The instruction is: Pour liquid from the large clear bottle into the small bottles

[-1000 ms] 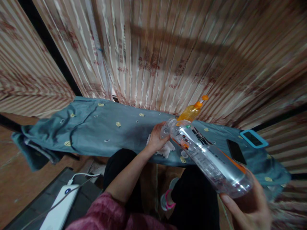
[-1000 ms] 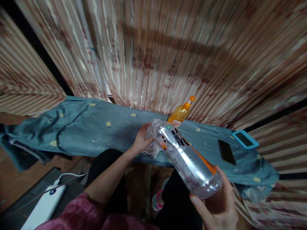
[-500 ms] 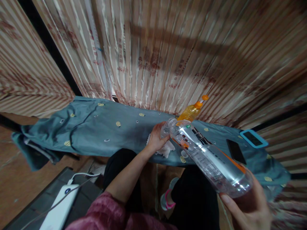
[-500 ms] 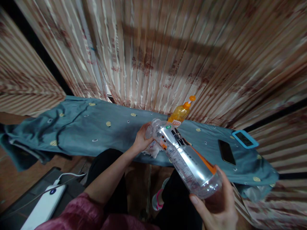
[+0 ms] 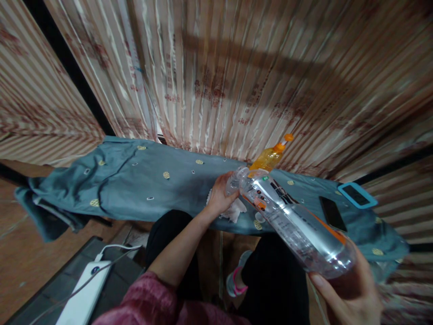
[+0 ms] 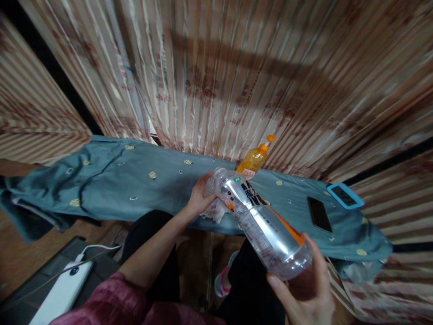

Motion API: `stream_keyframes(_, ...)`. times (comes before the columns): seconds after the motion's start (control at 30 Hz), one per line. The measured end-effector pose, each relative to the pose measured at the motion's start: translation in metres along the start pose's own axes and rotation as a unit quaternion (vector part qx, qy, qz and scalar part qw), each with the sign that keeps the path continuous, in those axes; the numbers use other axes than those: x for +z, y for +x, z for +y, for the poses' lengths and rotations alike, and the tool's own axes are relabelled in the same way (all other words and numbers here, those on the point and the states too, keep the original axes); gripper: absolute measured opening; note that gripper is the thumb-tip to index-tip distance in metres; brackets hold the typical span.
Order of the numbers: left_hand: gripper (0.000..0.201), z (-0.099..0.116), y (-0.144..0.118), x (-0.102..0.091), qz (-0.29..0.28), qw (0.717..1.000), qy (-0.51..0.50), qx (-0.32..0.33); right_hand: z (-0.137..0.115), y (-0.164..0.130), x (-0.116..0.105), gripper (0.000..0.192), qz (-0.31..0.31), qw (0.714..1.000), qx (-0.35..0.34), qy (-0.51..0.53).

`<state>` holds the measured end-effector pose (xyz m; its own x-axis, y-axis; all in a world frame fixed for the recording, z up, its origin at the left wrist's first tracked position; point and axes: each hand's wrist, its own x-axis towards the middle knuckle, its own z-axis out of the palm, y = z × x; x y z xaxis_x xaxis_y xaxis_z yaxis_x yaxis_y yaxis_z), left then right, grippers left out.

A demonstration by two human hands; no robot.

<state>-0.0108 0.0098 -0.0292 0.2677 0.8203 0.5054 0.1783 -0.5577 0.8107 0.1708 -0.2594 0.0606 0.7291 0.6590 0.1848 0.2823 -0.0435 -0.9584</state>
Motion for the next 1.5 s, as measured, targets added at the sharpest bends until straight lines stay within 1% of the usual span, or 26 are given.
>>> stream_keyframes(0.13,0.064,0.002,0.0,-0.001,-0.003,1.0,0.002,-0.01,-0.001,-0.001,0.001,0.122,-0.001,1.0,0.006,0.006)
stream_keyframes(0.27,0.066,0.003,0.0,-0.002,-0.009,1.0,0.009,-0.02,0.0,-0.001,0.0,0.119,-0.003,1.0,-0.014,-0.017)
stream_keyframes(0.4,0.066,0.001,0.0,-0.001,-0.007,1.0,0.01,-0.013,0.003,0.0,-0.003,0.119,0.004,1.0,-0.018,-0.014)
stream_keyframes(0.57,0.065,-0.001,0.0,0.0,0.0,1.0,0.005,0.002,0.004,-0.001,-0.004,0.118,-0.01,1.0,-0.021,-0.017)
stream_keyframes(0.73,0.066,-0.002,-0.001,0.001,-0.002,1.0,0.006,-0.003,0.003,-0.002,-0.003,0.111,-0.018,0.999,-0.029,-0.042)
stream_keyframes(0.87,0.066,-0.003,-0.001,0.001,0.002,1.0,0.008,-0.011,0.008,-0.001,-0.007,0.108,-0.017,0.997,-0.049,-0.059)
stream_keyframes(0.97,0.065,-0.001,0.0,0.0,-0.001,1.0,0.016,-0.015,0.008,-0.001,-0.008,0.106,-0.013,0.997,-0.049,-0.059)
stream_keyframes(1.1,0.064,0.001,0.0,0.0,-0.002,1.0,0.017,-0.011,0.005,-0.002,-0.006,0.108,-0.013,0.999,-0.034,-0.031)
stream_keyframes(1.3,0.066,-0.001,0.0,0.0,-0.005,1.0,0.016,-0.01,0.008,0.002,-0.008,0.111,-0.025,0.998,-0.036,-0.047)
stream_keyframes(1.5,0.065,-0.001,-0.001,0.0,-0.001,1.0,0.01,-0.013,0.005,0.002,-0.008,0.114,-0.027,0.999,-0.027,-0.033)
